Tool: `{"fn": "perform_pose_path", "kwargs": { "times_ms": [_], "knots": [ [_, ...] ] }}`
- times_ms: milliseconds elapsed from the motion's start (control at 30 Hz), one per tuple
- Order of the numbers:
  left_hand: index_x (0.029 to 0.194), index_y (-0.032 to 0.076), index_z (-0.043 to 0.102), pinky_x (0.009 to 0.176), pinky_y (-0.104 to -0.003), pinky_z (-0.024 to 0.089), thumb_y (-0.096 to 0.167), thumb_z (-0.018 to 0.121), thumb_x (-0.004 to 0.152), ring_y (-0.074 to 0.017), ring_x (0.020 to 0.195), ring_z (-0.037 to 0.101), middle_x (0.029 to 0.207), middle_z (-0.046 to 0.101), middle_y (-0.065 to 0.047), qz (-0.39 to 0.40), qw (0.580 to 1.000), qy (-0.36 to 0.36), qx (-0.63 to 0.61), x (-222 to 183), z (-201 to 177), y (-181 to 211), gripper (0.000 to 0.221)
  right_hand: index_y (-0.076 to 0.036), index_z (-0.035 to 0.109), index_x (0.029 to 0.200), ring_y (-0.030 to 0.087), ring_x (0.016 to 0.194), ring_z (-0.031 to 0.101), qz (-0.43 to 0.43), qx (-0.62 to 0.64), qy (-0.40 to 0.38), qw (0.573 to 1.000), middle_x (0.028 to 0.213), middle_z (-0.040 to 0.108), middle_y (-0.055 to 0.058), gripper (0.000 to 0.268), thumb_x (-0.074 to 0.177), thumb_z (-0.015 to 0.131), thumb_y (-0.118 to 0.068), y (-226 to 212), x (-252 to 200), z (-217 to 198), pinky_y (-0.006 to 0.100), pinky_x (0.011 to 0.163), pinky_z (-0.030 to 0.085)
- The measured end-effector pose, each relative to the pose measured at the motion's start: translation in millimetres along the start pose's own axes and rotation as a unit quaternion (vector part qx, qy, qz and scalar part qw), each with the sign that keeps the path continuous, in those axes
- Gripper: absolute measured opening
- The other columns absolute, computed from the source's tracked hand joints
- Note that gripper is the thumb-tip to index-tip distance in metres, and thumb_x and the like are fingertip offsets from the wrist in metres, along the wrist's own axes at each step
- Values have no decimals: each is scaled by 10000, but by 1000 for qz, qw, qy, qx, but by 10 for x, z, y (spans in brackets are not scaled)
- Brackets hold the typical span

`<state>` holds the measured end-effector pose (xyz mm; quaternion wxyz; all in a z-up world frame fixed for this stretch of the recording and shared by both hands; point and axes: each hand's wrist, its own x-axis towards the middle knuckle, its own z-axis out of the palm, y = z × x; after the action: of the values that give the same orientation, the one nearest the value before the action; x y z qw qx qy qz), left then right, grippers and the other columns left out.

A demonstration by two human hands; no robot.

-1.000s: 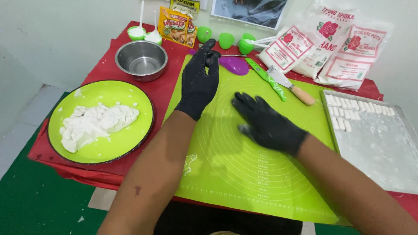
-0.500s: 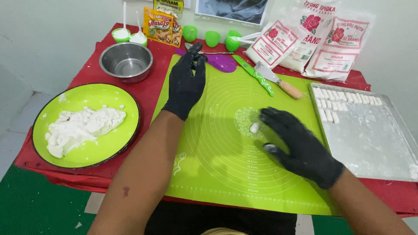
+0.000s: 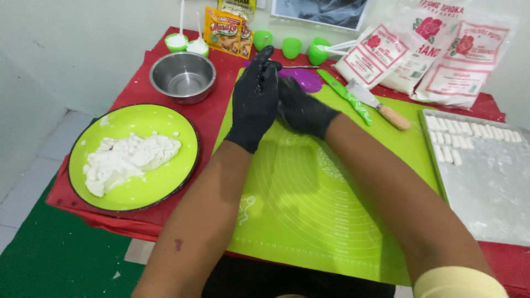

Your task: Cutting dough into small pieces and rolling them into cylinders before placing them on a tray.

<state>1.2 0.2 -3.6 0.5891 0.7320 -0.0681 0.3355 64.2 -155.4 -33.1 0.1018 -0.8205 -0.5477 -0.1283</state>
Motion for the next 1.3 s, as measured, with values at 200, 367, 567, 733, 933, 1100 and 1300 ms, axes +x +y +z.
{"fn": "perform_pose_path", "kwargs": {
  "times_ms": [200,367,567,733,933,1100,1300],
  "knots": [
    [1418,67,573,1190,-382,486,163,505,1095,-269,1349,624,1439,638,-142,100,993,56,-28,16,-16,-78,344,-66,361,1599,321,1532,350,181,124,71,973,1652,372,171,562,1131,311,-374,-93,179,-422,419,1258,247],
    [1356,131,615,929,-362,579,119,528,1043,-235,1070,736,1169,770,-68,120,991,29,44,-3,60,-167,325,-108,259,1628,264,1581,165,254,117,-152,948,1704,210,140,689,1051,369,-467,-596,-362,-621,439,1273,52],
    [1287,292,664,914,-427,555,493,565,983,-241,1093,692,1137,715,13,126,936,-154,292,-142,170,-704,378,-136,343,1619,387,1506,325,187,54,-137,971,1653,355,184,723,980,557,-399,-1282,-1315,-1044,522,1242,232],
    [1334,285,658,1009,-438,509,486,557,997,-269,1228,630,1250,691,-11,140,913,-217,317,-176,116,-870,405,-189,544,1506,298,1415,504,176,-2,-31,984,1518,565,93,592,938,631,-333,-1545,-1877,-1332,465,1226,338],
    [1307,290,683,1042,-424,496,529,573,1005,-244,1281,590,1286,680,-3,152,906,-213,334,-197,134,-959,401,-137,489,1532,365,1485,399,188,24,13,982,1558,491,149,668,913,670,-308,-1547,-1793,-1292,496,1254,273],
    [1345,311,649,1090,-440,460,568,522,1009,-242,1346,545,1352,647,15,82,901,-268,331,-184,148,-1006,442,-141,382,1611,361,1542,277,153,41,-44,986,1662,368,149,730,968,613,-398,-1286,-1353,-909,524,1261,140],
    [1092,225,773,889,-361,585,353,689,995,-220,990,717,1027,735,-28,418,835,97,344,19,277,-1134,181,-135,367,1616,397,1531,299,109,35,-79,990,1665,369,155,629,1054,453,-406,-649,-632,-332,605,1244,136]
  ]
}}
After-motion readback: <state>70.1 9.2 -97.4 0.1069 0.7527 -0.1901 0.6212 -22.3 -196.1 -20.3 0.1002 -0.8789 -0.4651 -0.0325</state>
